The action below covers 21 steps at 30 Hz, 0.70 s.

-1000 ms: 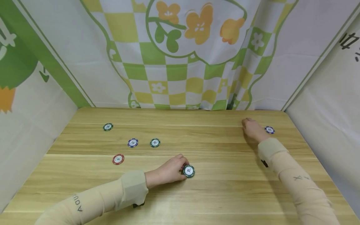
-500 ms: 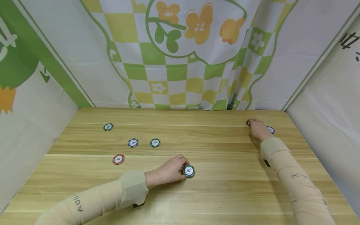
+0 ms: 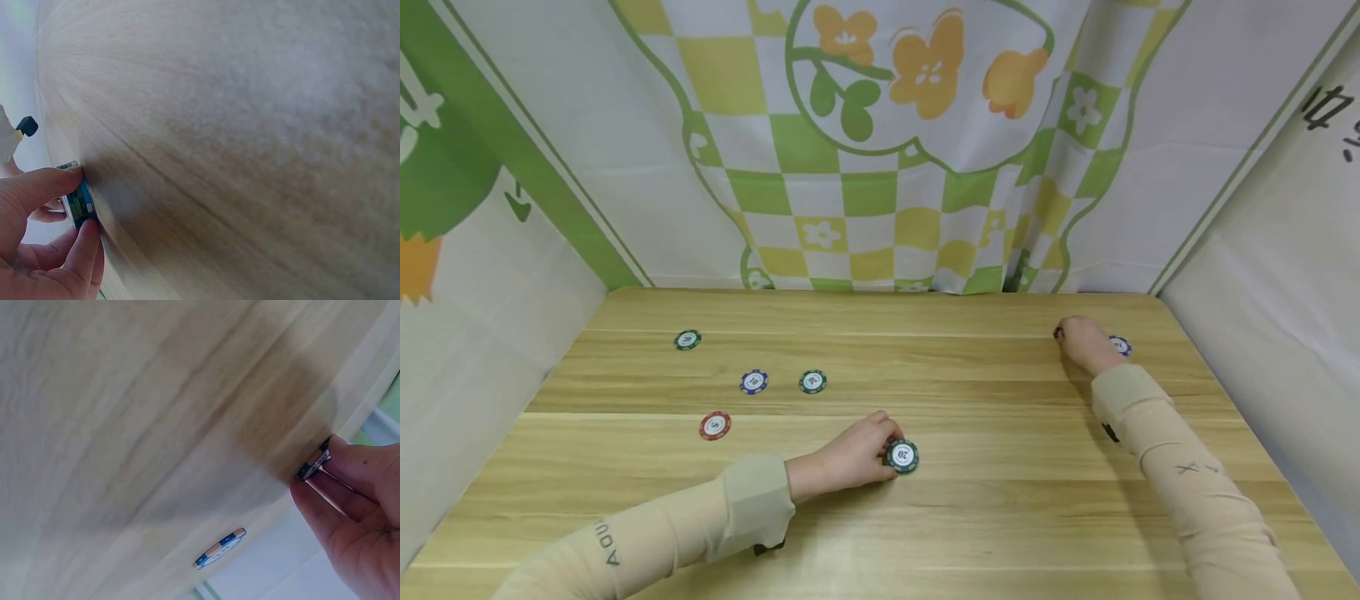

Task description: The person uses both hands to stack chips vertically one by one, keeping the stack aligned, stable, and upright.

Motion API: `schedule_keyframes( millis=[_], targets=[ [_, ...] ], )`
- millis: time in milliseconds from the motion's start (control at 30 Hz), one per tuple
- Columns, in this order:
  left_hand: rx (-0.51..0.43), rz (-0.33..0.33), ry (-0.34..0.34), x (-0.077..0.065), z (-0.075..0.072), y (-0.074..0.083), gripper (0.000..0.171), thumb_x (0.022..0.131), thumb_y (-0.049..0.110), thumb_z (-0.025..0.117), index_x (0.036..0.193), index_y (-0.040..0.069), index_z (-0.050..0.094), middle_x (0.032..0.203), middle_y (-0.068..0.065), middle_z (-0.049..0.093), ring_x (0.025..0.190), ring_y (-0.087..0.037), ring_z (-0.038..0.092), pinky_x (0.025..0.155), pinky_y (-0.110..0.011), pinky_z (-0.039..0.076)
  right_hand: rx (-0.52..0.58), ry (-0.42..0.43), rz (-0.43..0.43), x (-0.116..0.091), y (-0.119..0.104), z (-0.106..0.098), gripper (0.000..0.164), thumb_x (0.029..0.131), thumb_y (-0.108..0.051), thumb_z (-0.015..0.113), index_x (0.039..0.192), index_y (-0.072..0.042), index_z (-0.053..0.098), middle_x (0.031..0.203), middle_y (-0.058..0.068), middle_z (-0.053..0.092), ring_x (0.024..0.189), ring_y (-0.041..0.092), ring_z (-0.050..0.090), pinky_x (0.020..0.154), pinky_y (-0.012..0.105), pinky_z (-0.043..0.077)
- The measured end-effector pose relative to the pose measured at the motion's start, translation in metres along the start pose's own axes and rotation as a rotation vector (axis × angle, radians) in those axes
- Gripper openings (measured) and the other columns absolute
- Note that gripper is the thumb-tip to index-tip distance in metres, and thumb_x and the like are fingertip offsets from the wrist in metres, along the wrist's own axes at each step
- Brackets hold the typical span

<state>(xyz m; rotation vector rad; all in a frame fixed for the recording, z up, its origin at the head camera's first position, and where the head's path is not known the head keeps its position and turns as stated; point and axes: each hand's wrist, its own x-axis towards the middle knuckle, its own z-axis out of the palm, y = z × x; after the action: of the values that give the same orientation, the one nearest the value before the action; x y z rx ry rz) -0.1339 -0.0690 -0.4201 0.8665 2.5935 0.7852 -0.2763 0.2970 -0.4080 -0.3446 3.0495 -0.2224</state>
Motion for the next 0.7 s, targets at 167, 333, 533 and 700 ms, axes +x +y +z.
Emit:
schedule_keyframes(
  millis=[167, 333, 533, 700],
  targets=[
    [0.002, 0.001, 0.002, -0.001, 0.0, 0.0, 0.036, 0.072, 0.01, 0.075, 0.102, 0.0, 0.057, 0.092, -0.002, 0.049, 0.082, -0.011, 0.049, 0.075, -0.023, 0.045, -0.014, -0.006, -0.029, -0.003, -0.004, -0.004, 0.016, 0.086, 0.002, 0.049, 0.094, 0.012, 0.06, 0.093, 0.029, 0.058, 0.091, 0.043, 0.055, 0.08, 0.049, 0.045],
    [0.007, 0.004, 0.003, -0.001, 0.0, 0.0, 0.036, 0.072, 0.01, 0.075, 0.101, 0.0, 0.058, 0.092, -0.002, 0.049, 0.081, -0.01, 0.048, 0.074, -0.023, 0.045, -0.018, -0.044, -0.062, -0.008, -0.009, -0.007, 0.018, 0.083, 0.002, 0.052, 0.097, 0.01, 0.062, 0.095, 0.029, 0.057, 0.092, 0.043, 0.054, 0.078, 0.05, 0.046],
    [0.008, 0.008, 0.005, 0.001, 0.001, -0.002, 0.037, 0.071, 0.01, 0.075, 0.102, 0.0, 0.057, 0.092, -0.002, 0.049, 0.08, -0.01, 0.048, 0.074, -0.023, 0.045, -0.018, -0.08, -0.078, -0.01, -0.012, -0.008, 0.019, 0.08, 0.0, 0.058, 0.096, 0.009, 0.062, 0.093, 0.027, 0.053, 0.089, 0.04, 0.052, 0.077, 0.048, 0.046],
    [0.007, 0.018, 0.007, 0.001, 0.001, -0.002, 0.036, 0.071, 0.009, 0.075, 0.102, -0.001, 0.057, 0.091, -0.002, 0.048, 0.078, -0.01, 0.047, 0.072, -0.022, 0.045, 0.041, -0.1, -0.066, -0.013, -0.015, -0.014, 0.017, 0.077, -0.004, 0.062, 0.09, 0.007, 0.061, 0.092, 0.025, 0.052, 0.086, 0.038, 0.052, 0.076, 0.049, 0.045]
  ],
)
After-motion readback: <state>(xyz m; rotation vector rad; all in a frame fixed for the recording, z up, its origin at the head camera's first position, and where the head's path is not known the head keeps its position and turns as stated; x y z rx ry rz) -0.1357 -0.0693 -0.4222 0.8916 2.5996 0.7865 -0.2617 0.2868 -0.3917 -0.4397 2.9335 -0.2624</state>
